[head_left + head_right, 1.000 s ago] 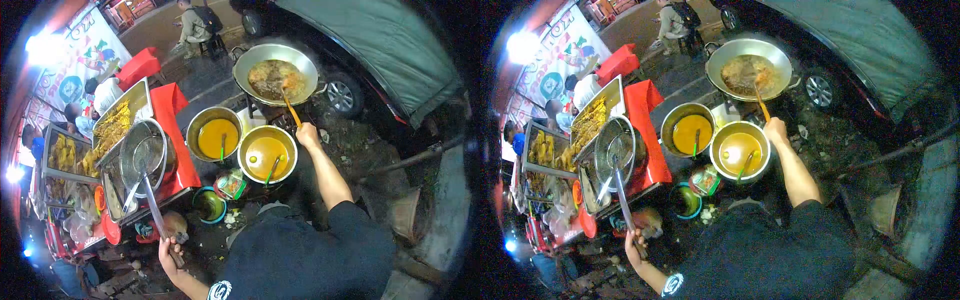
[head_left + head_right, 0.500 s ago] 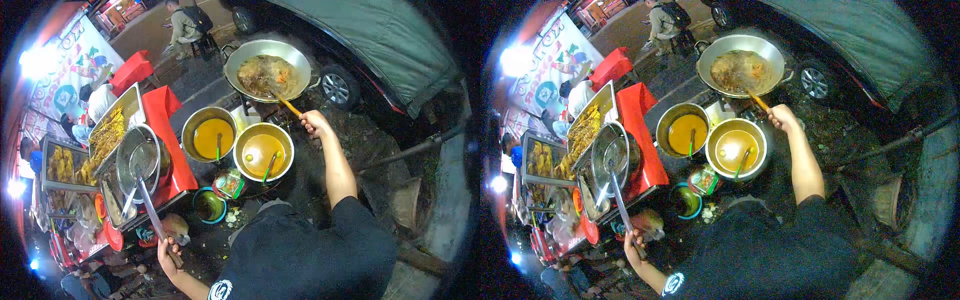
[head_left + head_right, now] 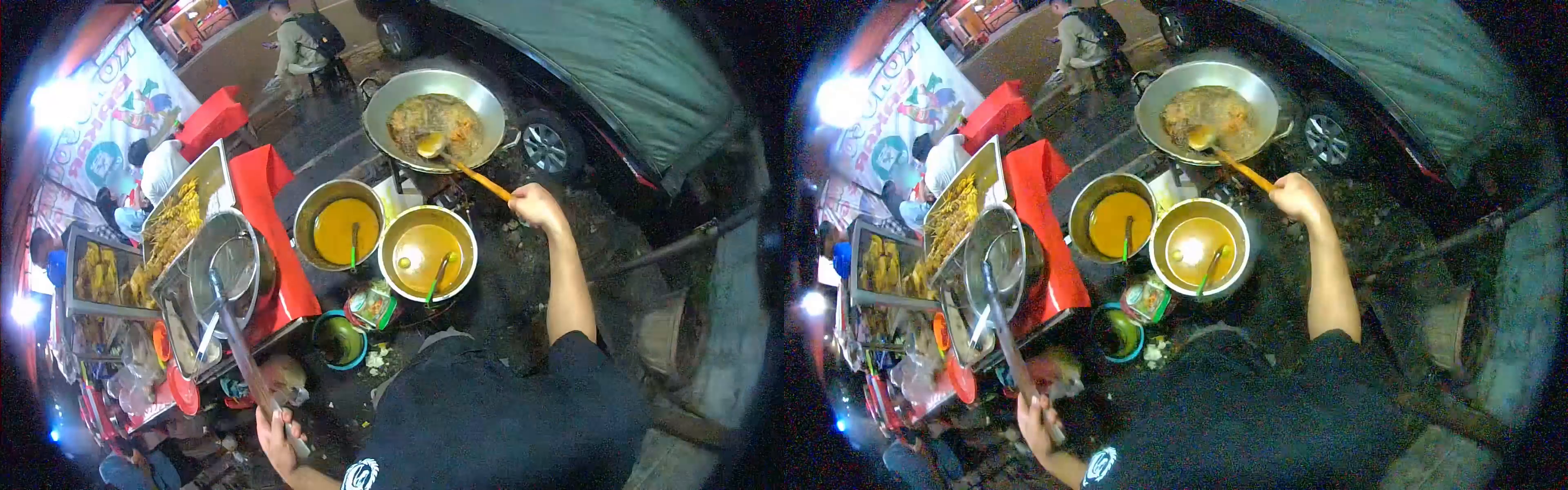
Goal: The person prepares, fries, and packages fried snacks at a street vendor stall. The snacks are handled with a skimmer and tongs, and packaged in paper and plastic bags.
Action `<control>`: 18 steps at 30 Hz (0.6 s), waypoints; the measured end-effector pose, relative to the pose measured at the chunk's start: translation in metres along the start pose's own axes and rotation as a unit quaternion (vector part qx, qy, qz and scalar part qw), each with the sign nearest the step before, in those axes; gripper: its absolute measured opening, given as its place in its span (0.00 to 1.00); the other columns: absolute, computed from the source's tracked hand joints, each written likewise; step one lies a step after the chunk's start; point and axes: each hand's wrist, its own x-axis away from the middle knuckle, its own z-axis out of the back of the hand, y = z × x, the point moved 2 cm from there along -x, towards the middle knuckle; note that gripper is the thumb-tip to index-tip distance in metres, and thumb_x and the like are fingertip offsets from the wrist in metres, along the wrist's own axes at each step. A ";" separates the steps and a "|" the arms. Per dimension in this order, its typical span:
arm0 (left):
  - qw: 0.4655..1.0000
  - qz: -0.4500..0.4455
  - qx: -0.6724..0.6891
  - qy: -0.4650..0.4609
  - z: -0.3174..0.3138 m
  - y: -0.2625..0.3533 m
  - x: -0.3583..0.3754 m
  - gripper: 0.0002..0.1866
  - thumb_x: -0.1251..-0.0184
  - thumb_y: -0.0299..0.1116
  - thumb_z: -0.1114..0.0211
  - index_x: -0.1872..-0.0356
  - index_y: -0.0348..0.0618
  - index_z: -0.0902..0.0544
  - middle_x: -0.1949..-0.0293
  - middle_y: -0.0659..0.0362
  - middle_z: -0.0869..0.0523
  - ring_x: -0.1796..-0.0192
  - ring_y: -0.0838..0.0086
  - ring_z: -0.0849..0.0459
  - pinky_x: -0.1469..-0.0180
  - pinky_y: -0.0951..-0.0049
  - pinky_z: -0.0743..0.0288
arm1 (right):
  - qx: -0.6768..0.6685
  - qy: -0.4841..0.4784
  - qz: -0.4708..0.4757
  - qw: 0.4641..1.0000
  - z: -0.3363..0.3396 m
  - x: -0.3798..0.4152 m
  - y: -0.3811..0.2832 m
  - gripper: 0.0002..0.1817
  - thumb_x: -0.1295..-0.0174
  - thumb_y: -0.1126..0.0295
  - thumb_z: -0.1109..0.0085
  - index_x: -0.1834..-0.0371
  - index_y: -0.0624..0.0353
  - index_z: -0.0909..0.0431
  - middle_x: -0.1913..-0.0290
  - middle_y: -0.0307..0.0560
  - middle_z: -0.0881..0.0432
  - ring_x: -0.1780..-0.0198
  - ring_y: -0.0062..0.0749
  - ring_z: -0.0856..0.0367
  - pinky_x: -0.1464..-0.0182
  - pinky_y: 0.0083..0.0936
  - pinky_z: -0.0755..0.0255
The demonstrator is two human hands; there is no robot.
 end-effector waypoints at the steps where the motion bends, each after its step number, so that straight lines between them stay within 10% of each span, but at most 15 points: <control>1: 1.000 -0.014 -0.020 -0.010 -0.004 0.009 0.004 0.22 0.26 0.33 0.46 0.35 0.44 0.37 0.70 0.62 0.28 0.79 0.80 0.28 0.82 0.79 0.30 | 0.090 0.070 0.044 0.992 0.003 0.014 -0.005 0.10 0.44 0.68 0.44 0.66 0.60 0.15 0.73 0.52 0.17 0.73 0.41 0.19 0.68 0.36 0.27; 3: 0.998 -0.036 -0.044 -0.017 -0.022 0.032 0.014 0.25 0.26 0.34 0.45 0.32 0.44 0.41 0.70 0.61 0.28 0.80 0.80 0.28 0.83 0.79 0.30 | 0.192 0.129 0.044 0.972 0.010 0.034 -0.013 0.13 0.47 0.68 0.44 0.60 0.56 0.14 0.59 0.61 0.15 0.53 0.59 0.18 0.47 0.46 0.25; 12: 0.952 -0.128 -0.148 -0.236 -0.235 0.050 -0.142 0.11 0.25 0.31 0.46 0.47 0.41 0.34 0.73 0.62 0.25 0.79 0.79 0.26 0.81 0.77 0.29 | 0.124 0.241 0.008 0.963 0.001 0.024 0.025 0.12 0.41 0.68 0.41 0.61 0.66 0.17 0.61 0.69 0.17 0.57 0.64 0.17 0.50 0.48 0.24; 14: 0.880 -0.314 -0.310 -0.177 -0.301 0.033 -0.193 0.12 0.33 0.30 0.45 0.53 0.33 0.29 0.77 0.53 0.19 0.73 0.64 0.17 0.71 0.63 0.23 | 0.125 0.252 0.004 0.960 -0.007 0.011 0.034 0.12 0.41 0.69 0.41 0.62 0.67 0.16 0.62 0.71 0.17 0.58 0.64 0.17 0.51 0.48 0.24; 18: 0.841 -0.234 -0.451 -0.187 -0.399 -0.021 -0.264 0.22 0.39 0.36 0.42 0.54 0.24 0.28 0.63 0.31 0.17 0.55 0.40 0.15 0.52 0.50 0.22 | 0.105 0.244 -0.039 0.963 -0.017 0.003 0.034 0.12 0.42 0.71 0.43 0.60 0.65 0.15 0.59 0.71 0.17 0.54 0.61 0.17 0.49 0.46 0.24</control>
